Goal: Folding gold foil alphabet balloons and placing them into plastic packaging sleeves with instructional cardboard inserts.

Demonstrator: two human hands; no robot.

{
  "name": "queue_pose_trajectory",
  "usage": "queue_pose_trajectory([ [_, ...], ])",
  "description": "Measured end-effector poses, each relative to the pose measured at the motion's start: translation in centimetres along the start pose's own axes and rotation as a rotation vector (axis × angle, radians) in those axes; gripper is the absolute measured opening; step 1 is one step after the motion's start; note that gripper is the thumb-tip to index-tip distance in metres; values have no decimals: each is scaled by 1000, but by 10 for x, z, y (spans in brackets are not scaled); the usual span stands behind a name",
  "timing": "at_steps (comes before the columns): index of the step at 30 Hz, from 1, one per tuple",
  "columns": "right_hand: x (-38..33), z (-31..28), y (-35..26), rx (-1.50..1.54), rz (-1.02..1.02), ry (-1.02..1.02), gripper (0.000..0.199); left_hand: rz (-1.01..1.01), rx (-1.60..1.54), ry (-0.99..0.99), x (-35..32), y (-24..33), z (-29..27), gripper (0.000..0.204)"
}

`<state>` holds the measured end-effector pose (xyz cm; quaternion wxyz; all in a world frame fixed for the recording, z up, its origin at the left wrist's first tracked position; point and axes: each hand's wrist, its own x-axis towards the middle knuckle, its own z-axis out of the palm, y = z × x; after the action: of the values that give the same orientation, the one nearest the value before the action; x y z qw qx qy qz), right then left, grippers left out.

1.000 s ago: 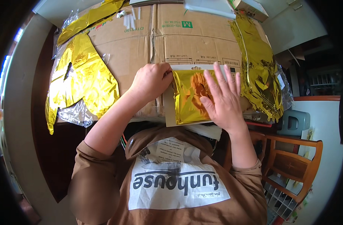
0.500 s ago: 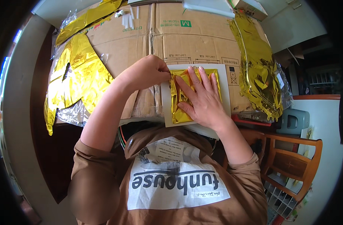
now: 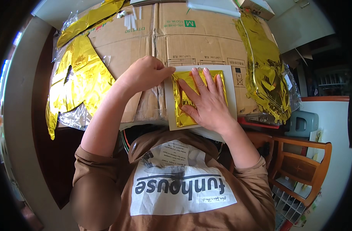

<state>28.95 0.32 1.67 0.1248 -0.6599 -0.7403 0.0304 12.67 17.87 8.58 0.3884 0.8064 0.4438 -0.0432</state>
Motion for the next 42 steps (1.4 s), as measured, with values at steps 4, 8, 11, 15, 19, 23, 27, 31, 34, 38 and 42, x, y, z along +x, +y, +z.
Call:
queue_pose_trajectory([
  [4,1,-6,-4,22,25,-39,64,184,188,252,-11,1,19,33],
  [8,0,-3,-2,2,8,-28,63,224,169,278,-9,-12,28,29],
  [11,-1,0,0,0,-7,3,62,230,191,355,-7,-20,33,23],
  [15,1,-2,0,9,-4,-19,62,427,318,585,-24,-12,51,21],
  [19,1,-2,1,-18,16,-30,65,697,307,602,-48,-3,96,43],
  [23,-2,1,2,-19,-1,-5,71,633,302,453,-62,-23,115,70],
  [27,-2,3,1,-4,-19,16,75,567,461,413,-76,-32,112,81],
  [31,-3,3,1,-3,-20,28,76,490,462,314,-68,-28,86,104],
  [34,-3,3,-1,7,-7,41,73,377,490,308,-65,-14,71,103],
  [38,-1,5,0,-6,17,16,74,472,308,458,-63,7,87,93],
  [42,-1,8,2,56,40,2,79,454,292,488,-38,10,123,94],
])
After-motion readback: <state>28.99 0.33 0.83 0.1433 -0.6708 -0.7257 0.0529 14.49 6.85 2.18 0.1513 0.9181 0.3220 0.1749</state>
